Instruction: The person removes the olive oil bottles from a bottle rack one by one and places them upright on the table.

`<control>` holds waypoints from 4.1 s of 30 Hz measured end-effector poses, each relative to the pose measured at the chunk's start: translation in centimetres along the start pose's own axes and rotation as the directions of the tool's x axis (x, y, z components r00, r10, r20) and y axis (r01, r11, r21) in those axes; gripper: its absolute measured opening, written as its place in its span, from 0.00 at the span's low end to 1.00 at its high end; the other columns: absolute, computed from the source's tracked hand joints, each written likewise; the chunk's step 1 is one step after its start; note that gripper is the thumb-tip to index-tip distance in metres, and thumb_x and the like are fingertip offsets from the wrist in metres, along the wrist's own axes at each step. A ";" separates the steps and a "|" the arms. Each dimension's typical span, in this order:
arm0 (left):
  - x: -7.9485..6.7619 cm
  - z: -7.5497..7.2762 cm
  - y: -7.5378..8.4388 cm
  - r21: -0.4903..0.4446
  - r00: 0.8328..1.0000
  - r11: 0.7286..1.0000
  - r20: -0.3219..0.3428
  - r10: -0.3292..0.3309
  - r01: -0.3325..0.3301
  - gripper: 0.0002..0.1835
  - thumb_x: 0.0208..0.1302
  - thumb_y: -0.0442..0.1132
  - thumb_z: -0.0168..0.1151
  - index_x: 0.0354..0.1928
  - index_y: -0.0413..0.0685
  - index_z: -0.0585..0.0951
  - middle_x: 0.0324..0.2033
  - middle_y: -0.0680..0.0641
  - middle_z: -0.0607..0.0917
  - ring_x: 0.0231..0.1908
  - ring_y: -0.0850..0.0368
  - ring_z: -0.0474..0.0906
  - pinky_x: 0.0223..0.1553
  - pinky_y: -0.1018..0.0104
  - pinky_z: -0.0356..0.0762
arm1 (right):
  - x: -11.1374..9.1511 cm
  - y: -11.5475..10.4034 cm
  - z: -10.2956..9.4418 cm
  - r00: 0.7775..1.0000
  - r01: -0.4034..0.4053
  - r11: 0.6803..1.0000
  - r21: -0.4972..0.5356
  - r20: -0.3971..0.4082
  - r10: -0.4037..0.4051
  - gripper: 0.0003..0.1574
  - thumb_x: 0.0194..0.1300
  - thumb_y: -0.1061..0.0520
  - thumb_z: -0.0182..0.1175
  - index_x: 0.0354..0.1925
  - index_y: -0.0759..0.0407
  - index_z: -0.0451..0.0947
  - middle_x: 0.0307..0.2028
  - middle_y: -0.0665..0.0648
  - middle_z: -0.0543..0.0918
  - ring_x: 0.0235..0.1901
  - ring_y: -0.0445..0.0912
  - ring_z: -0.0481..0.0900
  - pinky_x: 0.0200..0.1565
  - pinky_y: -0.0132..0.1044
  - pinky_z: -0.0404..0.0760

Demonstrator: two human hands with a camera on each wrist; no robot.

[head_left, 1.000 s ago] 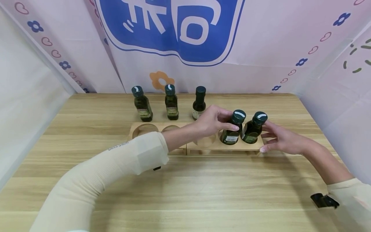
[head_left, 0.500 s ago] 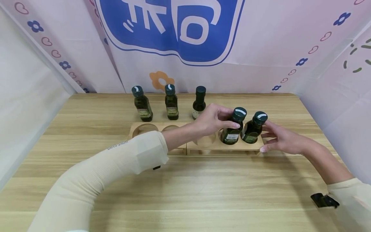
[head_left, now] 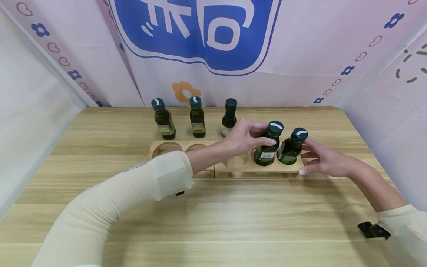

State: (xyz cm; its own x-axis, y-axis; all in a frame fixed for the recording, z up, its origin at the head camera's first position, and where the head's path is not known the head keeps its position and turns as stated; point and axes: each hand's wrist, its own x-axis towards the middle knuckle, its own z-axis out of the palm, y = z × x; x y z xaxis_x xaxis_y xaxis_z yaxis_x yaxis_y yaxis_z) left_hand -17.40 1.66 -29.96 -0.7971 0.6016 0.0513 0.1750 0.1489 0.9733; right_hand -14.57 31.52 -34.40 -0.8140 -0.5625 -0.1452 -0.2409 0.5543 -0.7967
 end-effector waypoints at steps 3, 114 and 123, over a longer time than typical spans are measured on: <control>0.0 0.0 0.0 -0.012 1.000 1.000 -0.003 0.005 -0.005 0.22 0.68 0.29 0.69 0.62 0.34 0.81 0.58 0.37 0.85 0.56 0.52 0.86 0.55 0.72 0.82 | 0.0 0.1 0.0 1.000 0.013 1.000 -0.001 -0.002 -0.013 0.55 0.62 0.67 0.73 0.76 0.72 0.51 0.70 0.81 0.64 0.64 0.77 0.70 0.59 0.58 0.81; 5.2 -2.4 -0.3 0.020 0.989 0.999 -0.140 0.053 -0.050 0.22 0.69 0.31 0.68 0.63 0.36 0.81 0.57 0.39 0.86 0.56 0.52 0.86 0.55 0.73 0.82 | 0.0 -0.1 0.0 1.000 0.014 1.000 0.011 -0.001 -0.014 0.54 0.62 0.68 0.72 0.76 0.73 0.51 0.70 0.81 0.64 0.65 0.78 0.69 0.59 0.60 0.80; 5.7 -2.2 -0.6 0.063 0.987 0.997 -0.152 0.047 -0.037 0.21 0.69 0.31 0.68 0.63 0.36 0.81 0.57 0.39 0.86 0.56 0.53 0.85 0.54 0.73 0.82 | 0.0 -0.1 0.0 1.000 0.010 1.000 0.004 -0.004 -0.010 0.54 0.63 0.67 0.72 0.76 0.73 0.52 0.70 0.82 0.64 0.65 0.78 0.69 0.59 0.60 0.80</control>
State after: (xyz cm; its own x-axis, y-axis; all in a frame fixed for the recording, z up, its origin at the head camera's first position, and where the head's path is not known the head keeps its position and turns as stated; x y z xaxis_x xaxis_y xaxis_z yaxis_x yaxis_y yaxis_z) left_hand -23.32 3.27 -29.73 -0.8664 0.4821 0.1301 0.2411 0.1757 0.9545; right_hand -14.53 31.51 -34.33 -0.8136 -0.5656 -0.1348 -0.2470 0.5461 -0.8005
